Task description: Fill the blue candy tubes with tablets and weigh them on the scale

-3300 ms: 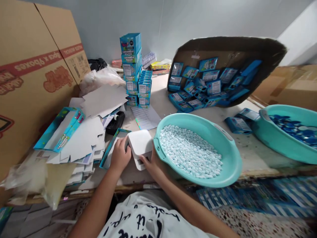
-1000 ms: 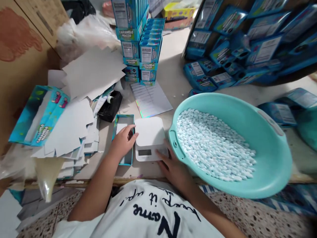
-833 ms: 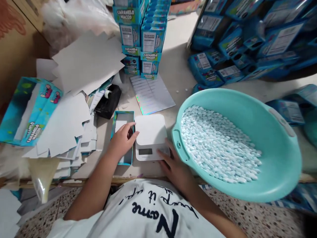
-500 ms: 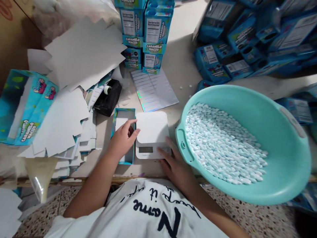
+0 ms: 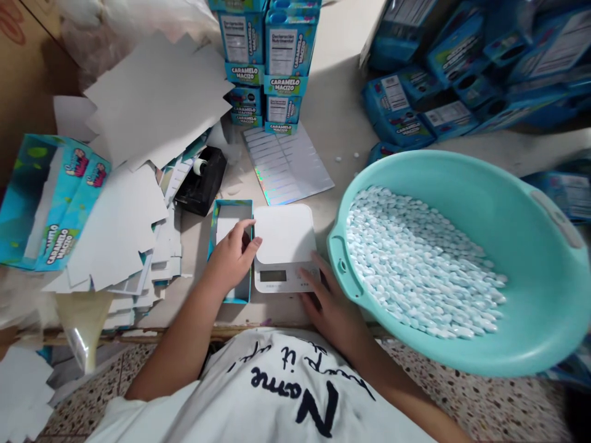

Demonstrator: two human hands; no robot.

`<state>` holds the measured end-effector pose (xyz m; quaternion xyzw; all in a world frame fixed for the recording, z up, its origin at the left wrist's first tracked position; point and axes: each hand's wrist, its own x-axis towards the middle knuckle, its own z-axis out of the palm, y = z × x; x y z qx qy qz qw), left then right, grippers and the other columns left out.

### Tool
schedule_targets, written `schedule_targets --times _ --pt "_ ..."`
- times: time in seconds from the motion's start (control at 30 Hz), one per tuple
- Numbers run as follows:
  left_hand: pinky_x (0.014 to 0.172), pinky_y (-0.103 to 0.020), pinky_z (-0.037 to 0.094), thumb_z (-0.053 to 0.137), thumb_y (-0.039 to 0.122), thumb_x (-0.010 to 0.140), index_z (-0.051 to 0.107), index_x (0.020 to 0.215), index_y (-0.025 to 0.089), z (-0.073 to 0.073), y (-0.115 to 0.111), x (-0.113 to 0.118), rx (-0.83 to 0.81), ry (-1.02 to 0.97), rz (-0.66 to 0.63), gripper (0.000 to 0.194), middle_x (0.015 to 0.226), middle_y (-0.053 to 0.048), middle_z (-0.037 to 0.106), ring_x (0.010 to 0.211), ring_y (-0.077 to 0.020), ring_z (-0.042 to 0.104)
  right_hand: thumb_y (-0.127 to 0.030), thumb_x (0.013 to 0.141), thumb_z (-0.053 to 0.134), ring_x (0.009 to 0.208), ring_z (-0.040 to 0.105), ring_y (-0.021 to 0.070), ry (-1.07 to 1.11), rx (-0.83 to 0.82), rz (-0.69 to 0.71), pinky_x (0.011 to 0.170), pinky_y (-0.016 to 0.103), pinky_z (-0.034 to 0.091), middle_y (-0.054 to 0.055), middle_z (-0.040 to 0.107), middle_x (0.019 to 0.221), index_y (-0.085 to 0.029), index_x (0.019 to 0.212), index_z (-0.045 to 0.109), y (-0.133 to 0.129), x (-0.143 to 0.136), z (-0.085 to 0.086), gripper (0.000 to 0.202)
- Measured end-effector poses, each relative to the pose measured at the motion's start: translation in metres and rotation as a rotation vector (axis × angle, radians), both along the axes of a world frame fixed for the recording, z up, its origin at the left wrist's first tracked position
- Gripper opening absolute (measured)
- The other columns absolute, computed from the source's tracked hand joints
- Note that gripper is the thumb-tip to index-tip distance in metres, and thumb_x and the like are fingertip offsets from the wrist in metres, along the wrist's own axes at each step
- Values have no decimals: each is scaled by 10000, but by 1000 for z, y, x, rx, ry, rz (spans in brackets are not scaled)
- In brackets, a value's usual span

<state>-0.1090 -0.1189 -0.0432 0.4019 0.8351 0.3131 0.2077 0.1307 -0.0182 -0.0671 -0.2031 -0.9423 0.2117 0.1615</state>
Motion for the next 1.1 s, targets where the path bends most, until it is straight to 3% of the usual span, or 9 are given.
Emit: schedule_targets --times 0.33,0.73,0.93,1.1 --pt "980 -411 530 495 420 1015 532 1368 227 -3 -1 -1 7 5 3 403 1202 -105 685 1086 -257 664 -242 997 486 1354 580 337 -26 5 -5 967 496 637 53 414 1632 -334 1419 520 1 0 -2 434" --pt "970 -441 519 507 408 1003 525 1374 217 -3 0 -1 16 -33 1 417 1173 -115 677 1067 -264 656 -212 967 537 1359 572 360 -16 -33 -3 1071 575 562 39 389 1648 -361 1434 543 1 -1 0 490" --pt "908 -407 528 503 407 1006 540 1359 214 -2 -1 -2 13 -23 1 405 1078 -98 685 981 -251 660 -222 983 574 1378 555 355 58 32 32 1078 549 555 139 501 1563 -245 1334 631 -1 1 1 357" --pt "860 -378 533 505 409 1002 575 1337 197 -2 0 -4 62 -10 -5 402 1034 -89 689 931 -239 661 -152 957 622 1359 581 284 183 54 125 1105 451 544 167 598 1457 -207 1361 617 -2 6 7 408"
